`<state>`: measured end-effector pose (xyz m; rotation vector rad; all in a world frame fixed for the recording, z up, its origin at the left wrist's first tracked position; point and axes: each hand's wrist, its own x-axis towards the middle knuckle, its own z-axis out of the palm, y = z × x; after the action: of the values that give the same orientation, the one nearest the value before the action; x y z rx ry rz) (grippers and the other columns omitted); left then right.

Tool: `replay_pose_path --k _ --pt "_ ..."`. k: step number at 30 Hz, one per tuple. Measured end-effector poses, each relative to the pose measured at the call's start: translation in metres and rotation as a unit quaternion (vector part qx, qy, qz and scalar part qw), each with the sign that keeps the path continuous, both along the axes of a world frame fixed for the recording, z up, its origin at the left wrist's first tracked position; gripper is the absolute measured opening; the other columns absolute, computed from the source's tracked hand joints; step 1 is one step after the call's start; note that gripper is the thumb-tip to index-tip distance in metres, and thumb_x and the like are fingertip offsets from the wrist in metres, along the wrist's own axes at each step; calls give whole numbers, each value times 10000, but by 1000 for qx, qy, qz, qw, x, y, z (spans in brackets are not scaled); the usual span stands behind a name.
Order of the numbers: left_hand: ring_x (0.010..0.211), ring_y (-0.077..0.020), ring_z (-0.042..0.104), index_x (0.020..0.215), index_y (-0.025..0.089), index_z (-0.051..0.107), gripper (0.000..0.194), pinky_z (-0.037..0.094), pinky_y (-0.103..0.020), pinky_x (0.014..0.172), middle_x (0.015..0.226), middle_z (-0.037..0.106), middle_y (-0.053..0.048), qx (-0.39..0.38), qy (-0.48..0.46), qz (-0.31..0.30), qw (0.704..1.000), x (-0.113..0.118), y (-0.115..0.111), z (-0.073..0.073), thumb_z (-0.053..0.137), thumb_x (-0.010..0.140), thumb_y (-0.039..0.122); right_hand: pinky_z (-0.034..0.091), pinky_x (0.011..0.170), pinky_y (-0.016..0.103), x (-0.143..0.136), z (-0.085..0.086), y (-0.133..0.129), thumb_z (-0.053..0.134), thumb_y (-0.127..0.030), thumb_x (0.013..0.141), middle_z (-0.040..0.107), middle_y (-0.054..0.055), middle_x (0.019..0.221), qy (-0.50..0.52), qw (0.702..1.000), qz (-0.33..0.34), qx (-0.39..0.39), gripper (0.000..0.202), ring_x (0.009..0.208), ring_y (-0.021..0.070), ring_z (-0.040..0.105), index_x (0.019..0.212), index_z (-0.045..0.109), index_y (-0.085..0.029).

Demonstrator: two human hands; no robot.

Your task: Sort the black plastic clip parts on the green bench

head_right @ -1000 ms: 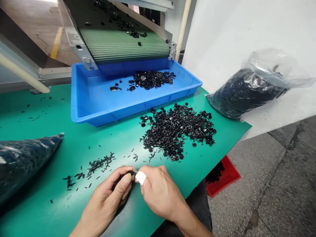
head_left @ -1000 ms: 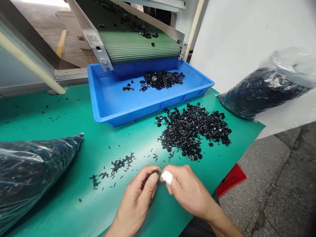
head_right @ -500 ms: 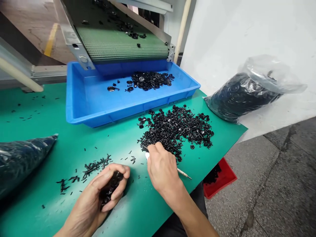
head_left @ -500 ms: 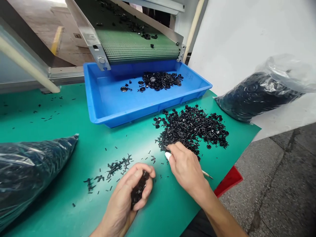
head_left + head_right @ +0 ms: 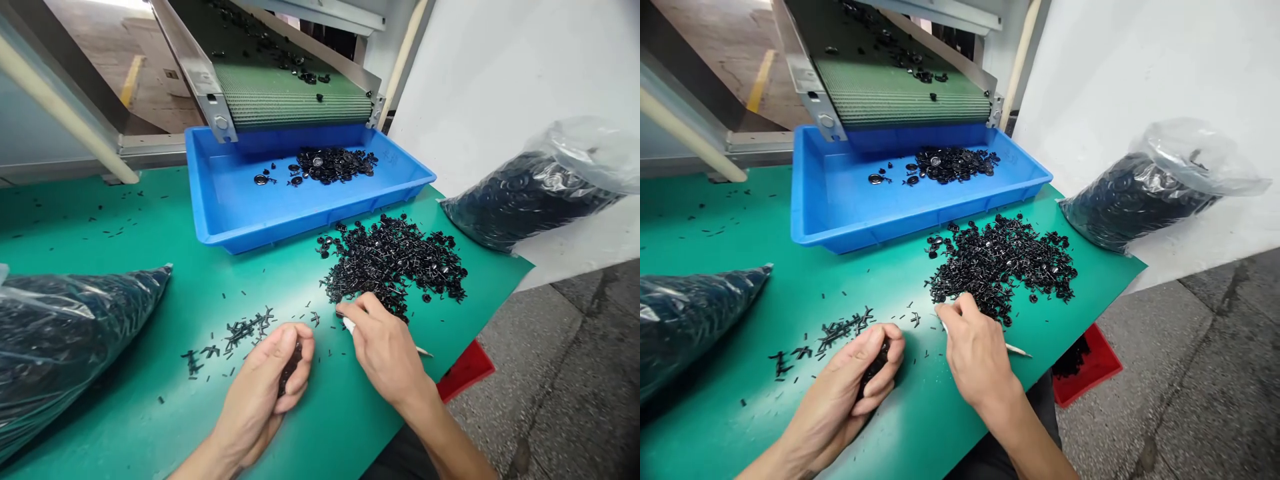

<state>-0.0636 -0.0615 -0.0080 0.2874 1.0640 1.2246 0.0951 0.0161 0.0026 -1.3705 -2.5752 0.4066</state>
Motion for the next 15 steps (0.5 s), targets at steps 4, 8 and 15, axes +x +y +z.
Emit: replay_pose_path --k 4,8,15 --pt "387 -15 194 717 176 542 349 117 -119 330 571 435 82 13 -49 -9 999 -3 1 2 619 854 487 341 554 255 -9 8 9 414 -42 889 591 31 918 -62 996 58 -26 310 660 135 580 968 659 -216" --pt "339 -17 152 633 181 498 430 110 -143 305 455 356 103 44 14 -15 999 -4 2 12 606 828 549 361 582 266 0 -5 17 391 -74 892 568 31 864 -6 996 87 -16 285 705 165 587 964 626 -217" --pt "353 -32 220 639 170 559 380 140 -163 347 454 332 101 109 204 129 964 -42 -7 72 677 787 499 315 477 268 6 -34 21 350 -191 926 534 23 834 46 993 102 42 211 556 149 539 917 555 -239"
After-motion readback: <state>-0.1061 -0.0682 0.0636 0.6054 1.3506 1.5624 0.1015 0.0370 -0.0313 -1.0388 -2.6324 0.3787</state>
